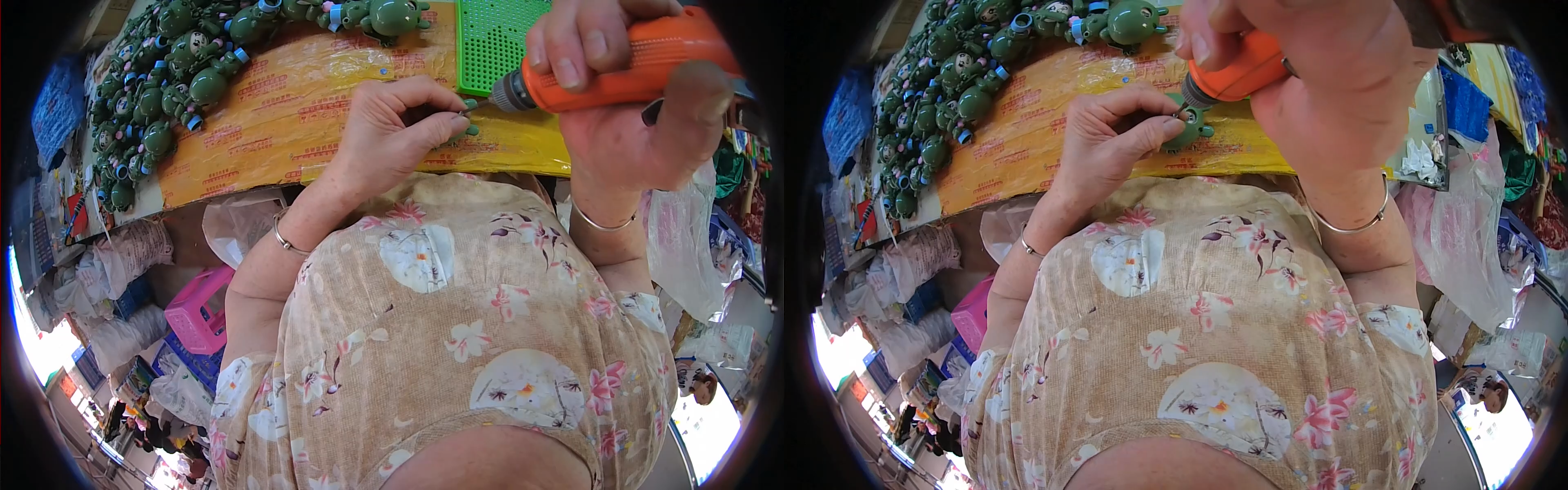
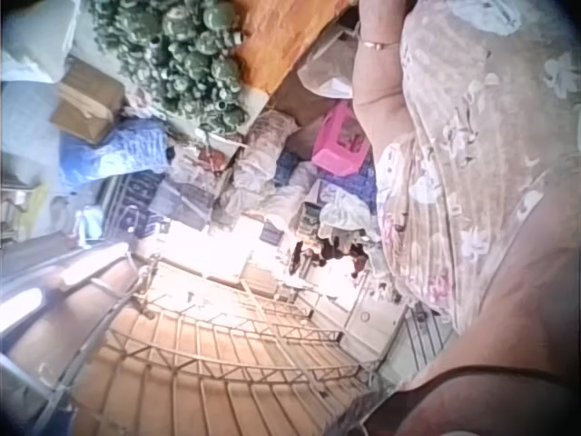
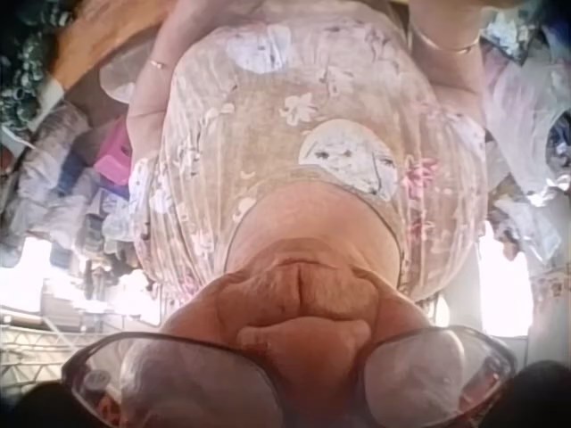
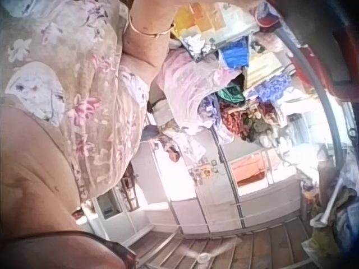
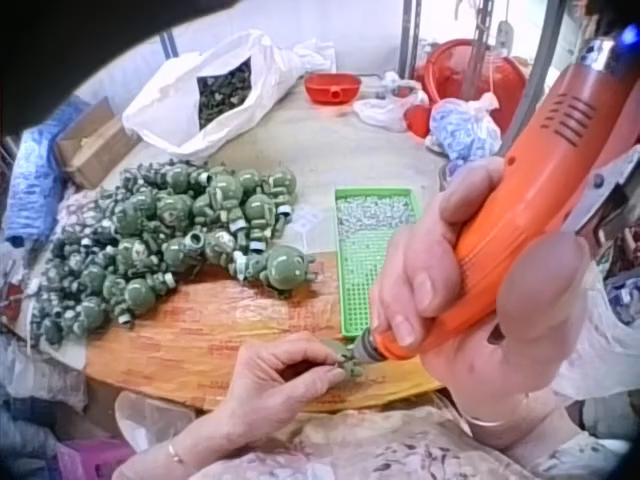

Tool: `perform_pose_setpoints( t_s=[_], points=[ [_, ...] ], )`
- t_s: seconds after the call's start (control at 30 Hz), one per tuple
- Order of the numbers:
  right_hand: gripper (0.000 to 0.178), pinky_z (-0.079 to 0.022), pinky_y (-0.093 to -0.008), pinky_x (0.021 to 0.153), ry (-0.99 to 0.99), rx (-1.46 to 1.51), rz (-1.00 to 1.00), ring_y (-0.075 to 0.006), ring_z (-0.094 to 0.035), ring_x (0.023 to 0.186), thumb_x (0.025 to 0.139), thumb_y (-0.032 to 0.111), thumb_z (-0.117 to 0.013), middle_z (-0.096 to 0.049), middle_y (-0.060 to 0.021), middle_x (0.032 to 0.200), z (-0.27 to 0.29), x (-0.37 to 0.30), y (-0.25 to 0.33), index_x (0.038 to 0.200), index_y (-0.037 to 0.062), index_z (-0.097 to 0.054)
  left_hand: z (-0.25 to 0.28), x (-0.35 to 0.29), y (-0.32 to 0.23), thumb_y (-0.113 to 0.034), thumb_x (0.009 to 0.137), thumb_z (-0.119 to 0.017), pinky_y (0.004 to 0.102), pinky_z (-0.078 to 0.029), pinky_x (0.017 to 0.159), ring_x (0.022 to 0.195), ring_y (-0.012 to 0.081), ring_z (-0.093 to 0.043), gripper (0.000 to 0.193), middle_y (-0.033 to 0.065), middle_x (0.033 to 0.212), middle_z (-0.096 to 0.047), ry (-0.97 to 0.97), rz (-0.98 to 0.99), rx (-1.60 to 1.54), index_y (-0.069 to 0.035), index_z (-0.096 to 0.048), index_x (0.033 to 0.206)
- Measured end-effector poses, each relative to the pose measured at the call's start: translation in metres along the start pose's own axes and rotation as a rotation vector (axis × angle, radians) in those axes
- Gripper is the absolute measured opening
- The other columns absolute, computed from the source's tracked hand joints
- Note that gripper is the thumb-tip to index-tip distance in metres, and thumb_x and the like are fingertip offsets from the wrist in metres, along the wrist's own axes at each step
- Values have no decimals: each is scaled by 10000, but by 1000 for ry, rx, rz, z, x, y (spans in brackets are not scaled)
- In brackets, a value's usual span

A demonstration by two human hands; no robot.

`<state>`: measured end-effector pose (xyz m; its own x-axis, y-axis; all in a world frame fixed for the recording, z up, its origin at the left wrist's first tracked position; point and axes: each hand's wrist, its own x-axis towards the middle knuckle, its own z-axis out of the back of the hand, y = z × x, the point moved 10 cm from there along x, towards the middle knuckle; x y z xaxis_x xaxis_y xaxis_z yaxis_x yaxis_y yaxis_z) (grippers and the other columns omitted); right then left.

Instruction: Assembling small green plastic frog toys using an electric screwdriver to attach components.

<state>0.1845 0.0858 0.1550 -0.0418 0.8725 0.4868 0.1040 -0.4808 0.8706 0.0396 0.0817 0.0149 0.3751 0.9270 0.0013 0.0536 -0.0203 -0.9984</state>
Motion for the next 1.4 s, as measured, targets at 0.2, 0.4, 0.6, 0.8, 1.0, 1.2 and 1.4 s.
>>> perform_pose_setpoints(
  t_s=[0.2,0.4,0.6,0.8,1.0,1.2,1.4],
  points=[
    [658,-479,-331,614,-8,127,-56,-169,-557,622,897,612,-718,-563,-44,796,2,2,-8,1214,95,-464,2,-2,-2,-45,862,-787,238,-513,674,759,61,-615,168,16,817,-709,-9,7,176,20,-729,1006],
    [528,-514,-370,658,-197,284,-236,-198,-591,668,847,282,-835,-583,-65,816,8,-9,-37,1181,97,-470,1,-4,-32,-196,726,-883,382,-537,651,757,283,-670,449,127,885,-666,-37,-334,747,-28,-688,1094],
    [462,-514,-354,851,-233,160,-249,-189,-624,891,852,160,-786,-605,-52,1000,29,-18,-73,1209,74,-506,-12,-2,-27,-343,650,-889,444,-547,684,810,328,-661,545,110,900,-607,6,-360,1098,-80,-678,1078],
    [545,-461,-298,919,-195,415,-487,-118,-568,995,810,102,-816,-592,-20,1091,16,-23,-84,1242,48,-488,-16,4,-22,-345,648,-867,434,-549,671,794,319,-658,491,97,885,-598,25,-425,1077,-85,-679,1019],
    [557,-474,-255,739,41,449,433,-76,-567,805,777,48,-831,-594,-10,916,9,-6,-58,1190,46,-458,-16,6,-21,-334,639,-866,423,-551,657,781,314,-659,482,94,854,-589,24,-467,1021,-81,-675,1002],
    [524,-471,-241,658,-69,169,8,-74,-571,713,765,31,-848,-590,-12,813,3,-2,-59,1134,35,-476,-15,7,-18,-337,633,-875,425,-545,656,785,317,-658,495,94,850,-594,50,-459,1000,-78,-672,1002],
    [463,-477,-234,696,16,1,-344,-73,-585,750,797,63,-848,-599,-17,827,1,-20,-79,1097,25,-498,-17,5,-15,-346,630,-880,425,-540,659,797,316,-658,514,87,854,-606,49,-518,998,-75,-667,1012]
  ],
)
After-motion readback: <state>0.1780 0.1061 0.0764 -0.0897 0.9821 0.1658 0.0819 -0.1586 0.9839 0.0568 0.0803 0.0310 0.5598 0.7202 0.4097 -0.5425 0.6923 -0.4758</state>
